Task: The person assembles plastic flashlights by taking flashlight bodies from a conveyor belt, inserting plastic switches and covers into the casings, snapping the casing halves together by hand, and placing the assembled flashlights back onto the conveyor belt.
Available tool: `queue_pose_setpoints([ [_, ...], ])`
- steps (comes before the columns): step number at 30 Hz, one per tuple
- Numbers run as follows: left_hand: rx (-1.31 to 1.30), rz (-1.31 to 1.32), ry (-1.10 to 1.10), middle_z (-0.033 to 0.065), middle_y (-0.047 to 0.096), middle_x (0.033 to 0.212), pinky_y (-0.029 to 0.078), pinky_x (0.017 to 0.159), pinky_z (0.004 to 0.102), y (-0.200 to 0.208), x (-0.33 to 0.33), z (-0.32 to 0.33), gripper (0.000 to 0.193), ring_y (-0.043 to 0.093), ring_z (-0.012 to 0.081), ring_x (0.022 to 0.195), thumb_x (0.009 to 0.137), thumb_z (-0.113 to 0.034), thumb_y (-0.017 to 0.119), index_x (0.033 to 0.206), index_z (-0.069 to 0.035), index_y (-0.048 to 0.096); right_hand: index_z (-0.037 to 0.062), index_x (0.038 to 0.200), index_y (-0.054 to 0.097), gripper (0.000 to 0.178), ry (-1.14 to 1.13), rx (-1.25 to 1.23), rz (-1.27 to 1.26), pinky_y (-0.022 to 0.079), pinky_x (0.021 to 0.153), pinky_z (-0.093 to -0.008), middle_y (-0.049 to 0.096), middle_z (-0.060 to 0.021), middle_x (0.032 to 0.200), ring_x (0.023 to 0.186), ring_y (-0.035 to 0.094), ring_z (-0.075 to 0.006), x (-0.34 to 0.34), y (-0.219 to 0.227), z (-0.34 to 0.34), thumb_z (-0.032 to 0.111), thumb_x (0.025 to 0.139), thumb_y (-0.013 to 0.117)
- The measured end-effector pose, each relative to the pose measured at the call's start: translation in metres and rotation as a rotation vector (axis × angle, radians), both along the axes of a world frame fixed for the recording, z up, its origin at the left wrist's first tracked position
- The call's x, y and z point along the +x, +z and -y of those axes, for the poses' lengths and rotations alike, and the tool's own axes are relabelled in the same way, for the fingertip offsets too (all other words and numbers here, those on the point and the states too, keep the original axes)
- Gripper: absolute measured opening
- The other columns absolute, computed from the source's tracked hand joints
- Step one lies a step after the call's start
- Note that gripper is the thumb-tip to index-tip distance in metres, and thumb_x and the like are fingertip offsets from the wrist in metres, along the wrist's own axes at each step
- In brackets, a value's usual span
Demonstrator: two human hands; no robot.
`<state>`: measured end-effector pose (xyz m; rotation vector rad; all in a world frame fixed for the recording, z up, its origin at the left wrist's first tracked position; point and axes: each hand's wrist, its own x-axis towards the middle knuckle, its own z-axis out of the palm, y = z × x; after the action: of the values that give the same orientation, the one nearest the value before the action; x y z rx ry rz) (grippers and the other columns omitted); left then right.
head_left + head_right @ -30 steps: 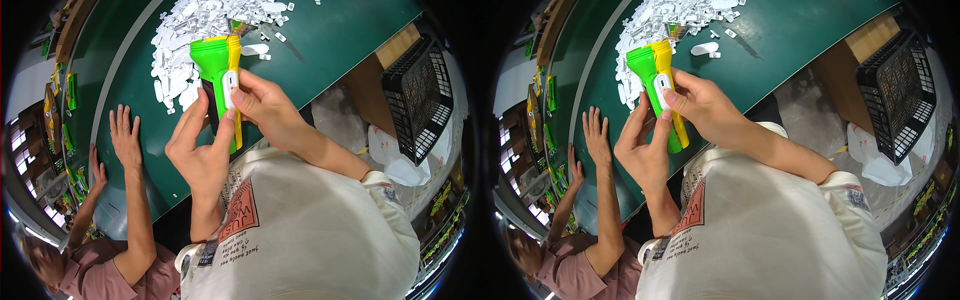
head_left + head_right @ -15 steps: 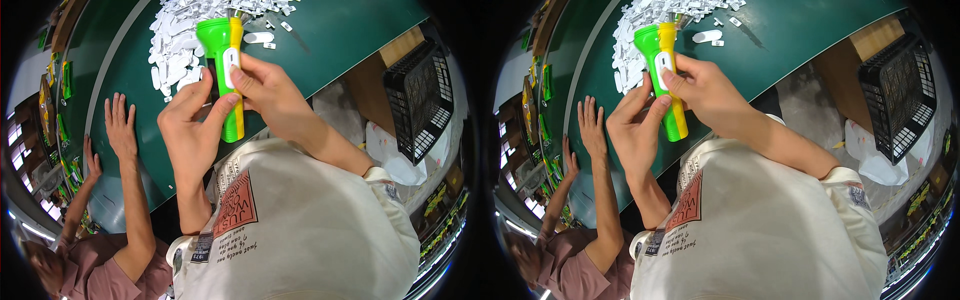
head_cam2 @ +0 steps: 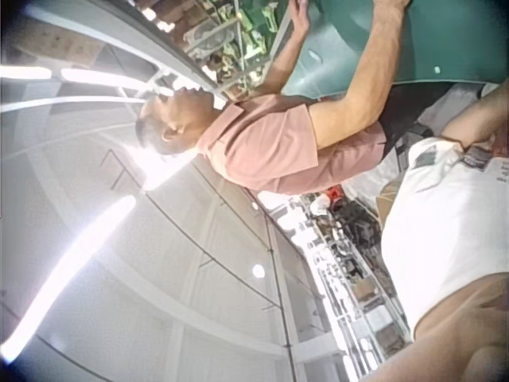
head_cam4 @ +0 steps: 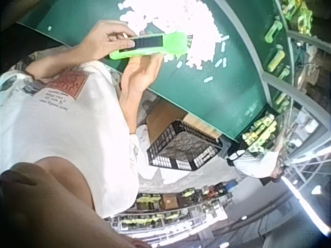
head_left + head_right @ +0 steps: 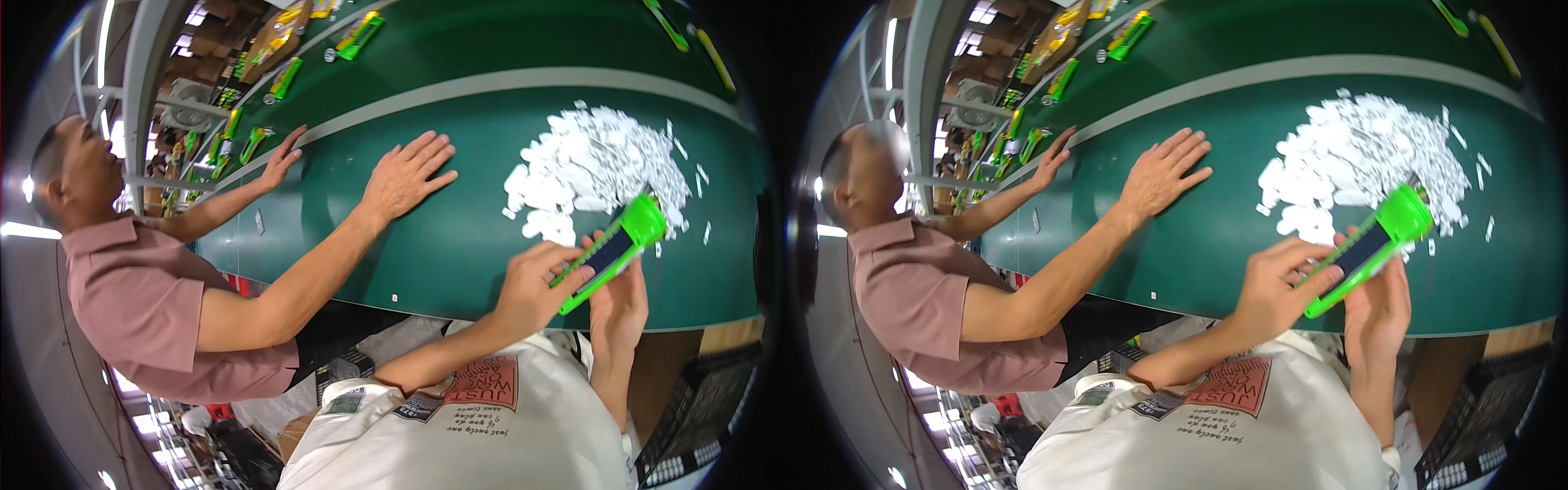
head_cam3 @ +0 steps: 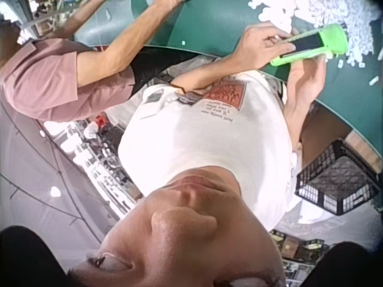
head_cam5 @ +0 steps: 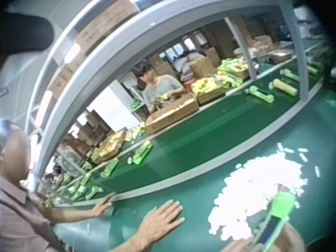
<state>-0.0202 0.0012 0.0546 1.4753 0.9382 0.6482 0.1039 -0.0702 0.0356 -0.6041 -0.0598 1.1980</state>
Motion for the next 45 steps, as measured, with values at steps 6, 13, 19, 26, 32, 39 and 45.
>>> queue_pose_setpoints([
  [6,0.206,0.017,-0.012,0.0111,0.064,0.099,0.051,0.075,0.0243,-0.001,-0.002,0.01,0.021,0.062,0.0133,0.087,0.08,-0.004,0.073,0.099,0.004,0.067,-0.0017,0.136,0.037,0.045,-0.096,-0.107,0.162,0.046,0.094,-0.0422,0.056,-0.017,0.119,0.11,0.057,-0.0295,-0.005,-0.001,-0.004,0.024,0.1,0.046],
  [13,0.021,0.08,-0.014,0.0038,0.066,0.076,0.049,0.058,0.0251,-0.011,-0.026,0.026,0.033,0.059,0.0078,0.065,0.077,-0.008,0.077,0.104,0.004,0.063,0.0021,0.139,0.03,0.048,0.134,0.272,0.06,0.04,0.102,-0.0503,0.054,-0.0219,0.122,0.118,0.052,-0.0396,0.005,0.006,-0.018,0.021,0.097,0.047],
  [19,0.562,-0.02,-0.112,0.013,0.066,0.077,0.048,0.06,0.0268,-0.015,-0.023,0.029,0.039,0.063,0.0206,0.065,0.066,-0.009,0.081,0.099,0.006,0.065,0.0011,0.131,0.038,0.072,0.025,0.343,-0.009,0.051,0.088,-0.0524,0.054,-0.0141,0.11,0.102,0.056,-0.0277,0.018,-0.003,-0.013,0.06,0.091,0.046],
  [26,0.486,0.088,-0.144,0.0098,0.063,0.074,0.05,0.057,0.0289,-0.023,-0.023,0.039,0.049,0.063,0.023,0.064,0.07,-0.02,0.082,0.106,0.004,0.06,0.0012,0.123,0.042,0.07,0.035,0.251,-0.013,0.057,0.076,-0.0429,0.054,-0.0113,0.095,0.085,0.058,-0.0234,0.004,-0.004,-0.011,0.063,0.091,0.041],
  [32,0.251,0.085,-0.372,0.0108,0.065,0.079,0.051,0.062,0.0322,-0.035,-0.038,0.035,0.041,0.064,0.0215,0.065,0.084,-0.021,0.069,0.112,0.005,0.054,-0.0009,0.127,0.041,0.074,0.146,0.277,0.222,0.054,0.082,-0.0529,0.057,-0.0166,0.098,0.092,0.063,-0.0288,0.003,0.002,-0.01,0.061,0.088,0.05],
  [39,-0.783,0.571,-0.564,0.0105,0.059,0.069,0.04,0.044,0.0281,-0.042,-0.052,0.025,0.082,0.055,0.0185,0.051,0.09,-0.069,0.031,0.104,0.009,0.053,-0.0061,0.13,0.038,0.059,0.272,0.192,0.132,0.055,0.081,-0.0513,0.058,-0.0288,0.112,0.093,0.066,-0.0381,-0.006,0.017,-0.028,0.014,0.08,0.062],
  [45,-1.245,0.774,-0.377,0.01,0.043,0.046,0.03,0.034,0.0289,-0.033,-0.044,0.028,0.079,0.037,0.0172,0.033,0.09,-0.072,0.019,0.093,0.001,0.051,-0.0019,0.113,0.049,0.033,0.165,0.166,-0.157,0.057,0.077,-0.0463,0.062,-0.016,0.095,0.091,0.064,-0.0269,-0.007,0.024,-0.036,0.009,0.084,0.059],
])
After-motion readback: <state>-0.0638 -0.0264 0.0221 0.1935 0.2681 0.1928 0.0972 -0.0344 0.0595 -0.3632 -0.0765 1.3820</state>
